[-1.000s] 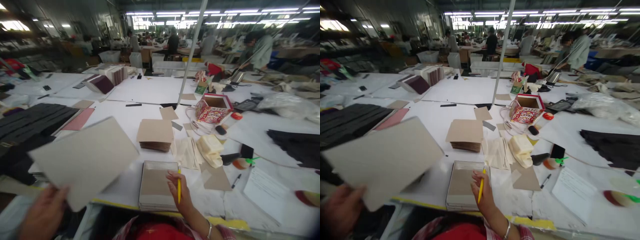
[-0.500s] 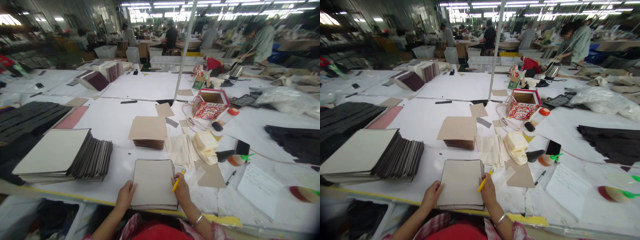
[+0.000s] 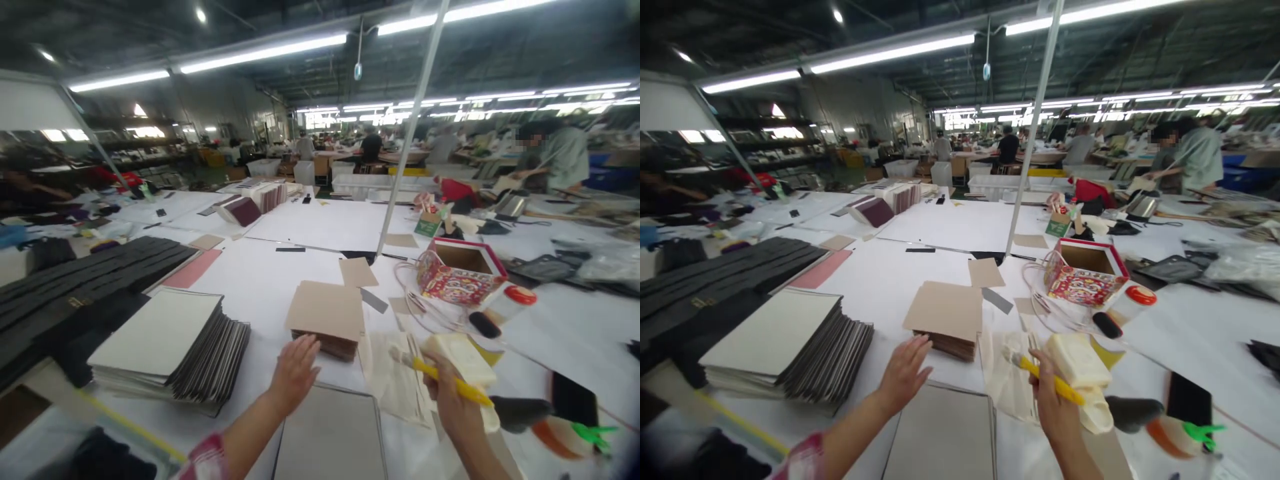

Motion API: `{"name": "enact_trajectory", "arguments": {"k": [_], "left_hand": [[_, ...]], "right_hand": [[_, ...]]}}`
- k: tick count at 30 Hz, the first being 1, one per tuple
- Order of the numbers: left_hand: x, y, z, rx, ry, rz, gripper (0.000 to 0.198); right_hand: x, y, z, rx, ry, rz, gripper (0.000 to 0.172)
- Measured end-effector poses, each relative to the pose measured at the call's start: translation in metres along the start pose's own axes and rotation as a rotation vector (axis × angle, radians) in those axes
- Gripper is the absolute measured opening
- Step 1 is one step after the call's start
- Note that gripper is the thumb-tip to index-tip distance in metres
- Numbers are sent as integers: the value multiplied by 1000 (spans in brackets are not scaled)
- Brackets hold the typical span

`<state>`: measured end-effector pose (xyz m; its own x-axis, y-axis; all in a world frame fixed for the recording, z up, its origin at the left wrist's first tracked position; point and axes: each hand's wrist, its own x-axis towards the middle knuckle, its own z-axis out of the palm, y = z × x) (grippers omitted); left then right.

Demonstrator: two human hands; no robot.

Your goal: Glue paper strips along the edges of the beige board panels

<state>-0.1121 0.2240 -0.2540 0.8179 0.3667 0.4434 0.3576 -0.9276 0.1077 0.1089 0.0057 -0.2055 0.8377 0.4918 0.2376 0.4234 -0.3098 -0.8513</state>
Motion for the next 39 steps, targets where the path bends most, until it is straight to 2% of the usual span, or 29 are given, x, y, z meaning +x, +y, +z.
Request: {"name": "enact_trajectory", "arguments": {"k": [2, 3, 6, 10, 12, 14, 16, 19, 22, 24, 28, 31, 34, 37, 39], "left_hand": [[49, 2, 8, 41, -107, 62, 52], [68, 2, 13, 46, -180, 83, 50], [99, -3, 27, 18, -313, 155, 33], [102, -11, 36, -54, -319, 214, 29], [101, -14, 39, -71, -322, 213, 32], [101, -16, 42, -86, -320, 215, 36], [101, -18, 45, -111, -322, 219, 37], [101, -21, 48, -135, -315, 207, 35], [101, -22, 49, -140, -306, 201, 32], [102, -23, 48, -147, -312, 204, 31], [104, -21, 46, -138, -351, 180, 31], [106, -19, 45, -125, -368, 170, 31], [110, -17, 43, -103, -383, 161, 33], [114, -17, 40, -79, -411, 144, 33], [117, -17, 36, -70, -424, 149, 31]], "right_hand": [[39, -36, 17, 110, -108, -5, 45], [57, -52, 31, 155, -160, -4, 43], [92, -92, 88, 245, -259, 6, 37], [104, -119, 167, 243, -480, -76, 25], [104, -124, 197, 189, -636, -130, 20], [109, -125, 219, 92, -716, -195, 16], [122, -124, 234, 3, -701, -239, 16], [148, -118, 249, -59, -576, -222, 20], [167, -105, 249, -123, -452, -174, 25], [175, -91, 235, -172, -395, -144, 26], [187, -59, 176, -297, -266, -79, 27], [186, -47, 139, -362, -186, -77, 27], [162, -45, 123, -364, -188, -183, 26], [115, -46, 112, -320, -252, -283, 24], [78, -46, 100, -275, -296, -288, 23]]}}
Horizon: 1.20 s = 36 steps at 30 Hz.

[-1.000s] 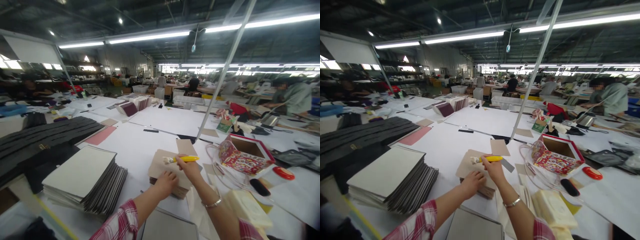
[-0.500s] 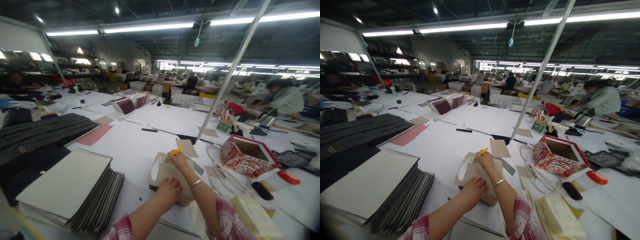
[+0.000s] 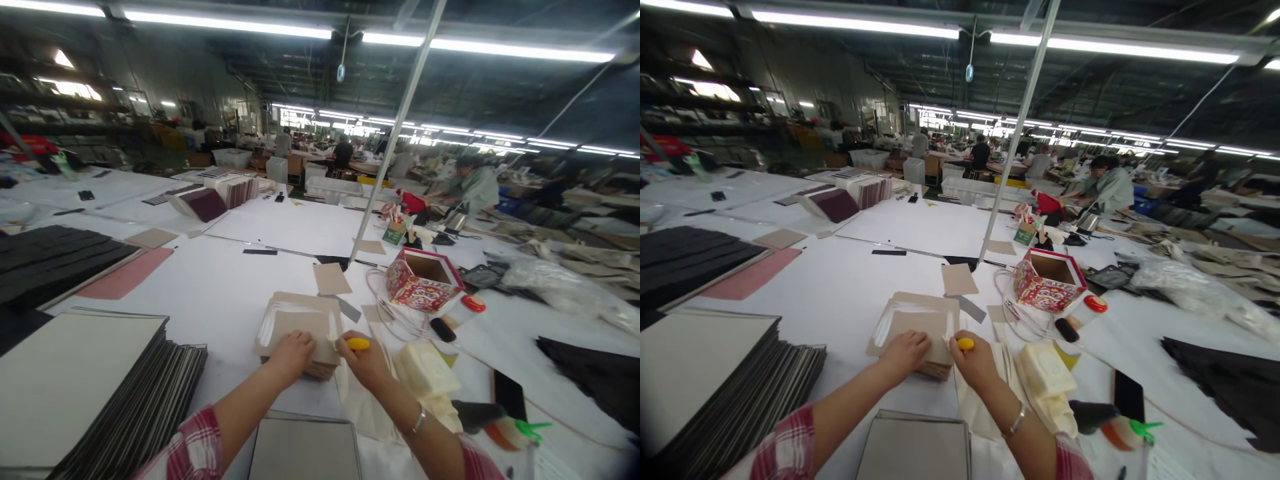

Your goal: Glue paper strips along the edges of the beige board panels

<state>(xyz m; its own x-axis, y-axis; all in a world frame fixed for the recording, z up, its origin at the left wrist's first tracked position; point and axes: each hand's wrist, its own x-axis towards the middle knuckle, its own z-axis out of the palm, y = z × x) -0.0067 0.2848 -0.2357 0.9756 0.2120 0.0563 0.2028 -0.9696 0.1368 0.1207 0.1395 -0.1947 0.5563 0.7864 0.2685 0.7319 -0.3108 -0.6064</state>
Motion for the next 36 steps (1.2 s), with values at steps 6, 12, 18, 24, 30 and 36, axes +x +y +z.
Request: {"name": "enact_trajectory", "arguments": {"k": [6, 12, 18, 24, 30, 36], "left_hand": [[1, 8, -17, 33, -66, 43, 18], [-30, 15, -51, -7, 187, -130, 18], [-100, 30, -79, -963, 818, -611, 26], [-141, 88, -31, -1731, 722, -657, 43], [-177, 123, 14, -2042, 572, -716, 45], [-219, 120, 50, -1976, 515, -942, 44]], "right_hand": [[-71, -10, -26, 243, 113, 102, 21], [-90, -11, -52, 474, 410, 342, 39], [-113, -22, -14, 817, 279, 385, 32], [-131, -29, 10, 658, 306, 367, 26], [-176, 0, 19, 495, 239, 439, 30], [-225, 29, 36, 448, 73, 493, 32]]}}
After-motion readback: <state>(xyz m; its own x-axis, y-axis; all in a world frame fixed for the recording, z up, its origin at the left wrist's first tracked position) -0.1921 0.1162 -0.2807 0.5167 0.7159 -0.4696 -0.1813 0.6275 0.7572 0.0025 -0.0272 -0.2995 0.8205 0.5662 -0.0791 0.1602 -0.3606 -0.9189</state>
